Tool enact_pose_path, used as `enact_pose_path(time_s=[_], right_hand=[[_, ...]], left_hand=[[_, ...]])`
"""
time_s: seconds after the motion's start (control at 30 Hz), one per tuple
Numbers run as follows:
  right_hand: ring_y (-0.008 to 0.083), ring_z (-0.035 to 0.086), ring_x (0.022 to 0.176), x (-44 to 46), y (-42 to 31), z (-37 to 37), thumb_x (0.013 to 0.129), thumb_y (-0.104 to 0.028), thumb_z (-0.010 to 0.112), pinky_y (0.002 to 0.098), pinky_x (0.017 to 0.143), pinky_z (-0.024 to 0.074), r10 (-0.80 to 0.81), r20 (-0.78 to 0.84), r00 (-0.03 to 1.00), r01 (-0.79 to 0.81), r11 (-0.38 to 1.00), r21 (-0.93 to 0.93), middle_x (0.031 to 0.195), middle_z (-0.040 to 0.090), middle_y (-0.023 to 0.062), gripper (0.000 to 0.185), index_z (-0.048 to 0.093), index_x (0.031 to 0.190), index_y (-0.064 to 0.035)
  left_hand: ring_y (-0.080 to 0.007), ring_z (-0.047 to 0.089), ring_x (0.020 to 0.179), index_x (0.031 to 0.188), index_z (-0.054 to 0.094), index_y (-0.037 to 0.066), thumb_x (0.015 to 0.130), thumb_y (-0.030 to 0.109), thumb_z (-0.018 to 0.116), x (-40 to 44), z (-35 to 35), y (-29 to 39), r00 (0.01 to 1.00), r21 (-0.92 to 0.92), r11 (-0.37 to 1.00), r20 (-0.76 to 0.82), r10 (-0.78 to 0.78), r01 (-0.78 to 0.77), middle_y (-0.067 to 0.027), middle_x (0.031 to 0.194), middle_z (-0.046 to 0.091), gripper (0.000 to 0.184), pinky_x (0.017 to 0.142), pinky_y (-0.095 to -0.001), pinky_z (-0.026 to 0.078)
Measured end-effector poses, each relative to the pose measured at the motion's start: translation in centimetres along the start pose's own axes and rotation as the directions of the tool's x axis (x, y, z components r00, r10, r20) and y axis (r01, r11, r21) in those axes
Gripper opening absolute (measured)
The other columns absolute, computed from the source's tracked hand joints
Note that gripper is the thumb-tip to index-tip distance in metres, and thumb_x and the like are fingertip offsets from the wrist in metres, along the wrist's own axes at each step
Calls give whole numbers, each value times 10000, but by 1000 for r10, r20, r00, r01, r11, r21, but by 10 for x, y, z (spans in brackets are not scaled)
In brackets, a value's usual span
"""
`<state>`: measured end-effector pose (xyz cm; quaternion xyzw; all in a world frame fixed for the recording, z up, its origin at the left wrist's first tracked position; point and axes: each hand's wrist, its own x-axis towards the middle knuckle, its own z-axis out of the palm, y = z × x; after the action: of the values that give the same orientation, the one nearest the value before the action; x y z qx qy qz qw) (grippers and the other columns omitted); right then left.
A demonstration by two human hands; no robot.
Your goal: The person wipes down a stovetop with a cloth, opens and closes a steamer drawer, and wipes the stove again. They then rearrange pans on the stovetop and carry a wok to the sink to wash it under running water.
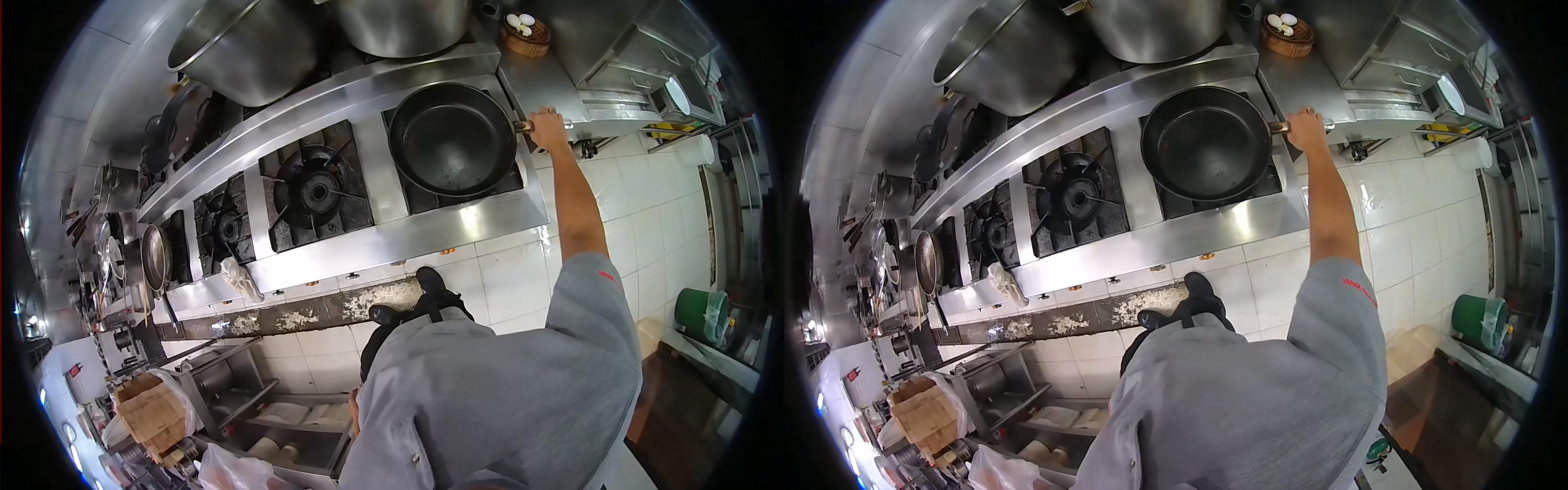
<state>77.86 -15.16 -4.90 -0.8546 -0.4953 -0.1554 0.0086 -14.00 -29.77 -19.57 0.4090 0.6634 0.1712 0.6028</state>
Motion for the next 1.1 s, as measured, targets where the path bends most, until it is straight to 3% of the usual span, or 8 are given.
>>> enact_pose_path(time_s=[0.2, 0.3, 0.4, 0.47, 0.63, 0.73, 0.87, 1.1], right_hand=[[305, 609, 909, 24, 23, 37, 820, -180, 569, 469, 810, 460, 93, 178, 980, -62, 984, -169, 821, 648, 118, 125, 658, 890, -128], [413, 561, 971, 27, 23, 28, 810, -159, 558, 492, 830, 455, -53, 182, 982, 61, 997, -39, 957, 596, 233, 223, 613, 1017, -95], [434, 462, 1126, 34, -18, -26, 736, -143, 657, 488, 943, 407, 138, 249, 959, -122, 989, -80, 1167, 474, 258, 480, 515, 1193, -107], [404, 486, 1054, 31, -52, -50, 806, -154, 618, 470, 903, 407, 86, 15, 996, -87, 992, 87, 1064, 524, 212, 317, 563, 1100, -50], [351, 517, 927, -25, -220, -130, 901, -150, 511, 435, 831, 396, -152, -390, 908, 325, 843, 428, 982, 563, 180, 169, 597, 903, -5], [348, 539, 825, -86, -330, -135, 829, -131, 589, 434, 750, 430, -412, -251, 876, 468, 600, 649, 768, 583, 133, 166, 599, 710, -14], [358, 520, 986, -138, -476, -149, 828, -65, 569, 410, 844, 434, -653, -48, 756, 386, 386, 838, 1052, 572, 186, 345, 551, 1171, -33], [358, 428, 1194, -93, -742, -148, 699, -122, 697, 438, 1018, 332, -861, -279, 425, 769, 181, 613, 1231, 525, 179, 591, 493, 1245, -26]], left_hand=[[-168, 599, 890, 1071, 589, -7, 918, 398, 538, -2, 17, 12, 996, -94, 991, -2, 90, -90, -121, 969, 652, 436, 788, -317, 463], [-169, 611, 834, 1047, 603, -11, 915, 430, 530, -18, 48, 80, 971, 472, 869, -237, -38, 149, -120, 867, 662, 467, 734, -317, 472], [-177, 621, 770, 1026, 612, -17, 912, 458, 523, -23, 51, 88, 974, 309, 947, -226, -18, 89, -127, 784, 661, 496, 678, -326, 477], [-208, 638, 767, 1025, 611, -23, 912, 443, 522, -7, 41, 62, 968, 339, 937, -250, 1, 87, -154, 797, 667, 487, 685, -338, 489], [-365, 628, 933, 1076, 610, -8, 919, 403, 463, 12, 33, -1, 970, 423, 904, -240, 49, 59, -241, 944, 654, 464, 819, -419, 484], [-382, 621, 933, 1071, 614, -1, 908, 432, 446, 13, 20, -5, 959, 331, 930, -277, -64, 158, -252, 929, 652, 493, 817, -423, 480], [-207, 636, 618, 1063, 596, -3, 924, 323, 493, 3, -22, 6, 927, 142, 974, -357, -116, 177, -158, 736, 655, 369, 608, -340, 497], [-373, 602, 968, 1124, 578, -18, 844, 400, 591, -14, -118, -37, 850, 149, 953, -503, -158, 265, -251, 1036, 625, 503, 834, -438, 476]])
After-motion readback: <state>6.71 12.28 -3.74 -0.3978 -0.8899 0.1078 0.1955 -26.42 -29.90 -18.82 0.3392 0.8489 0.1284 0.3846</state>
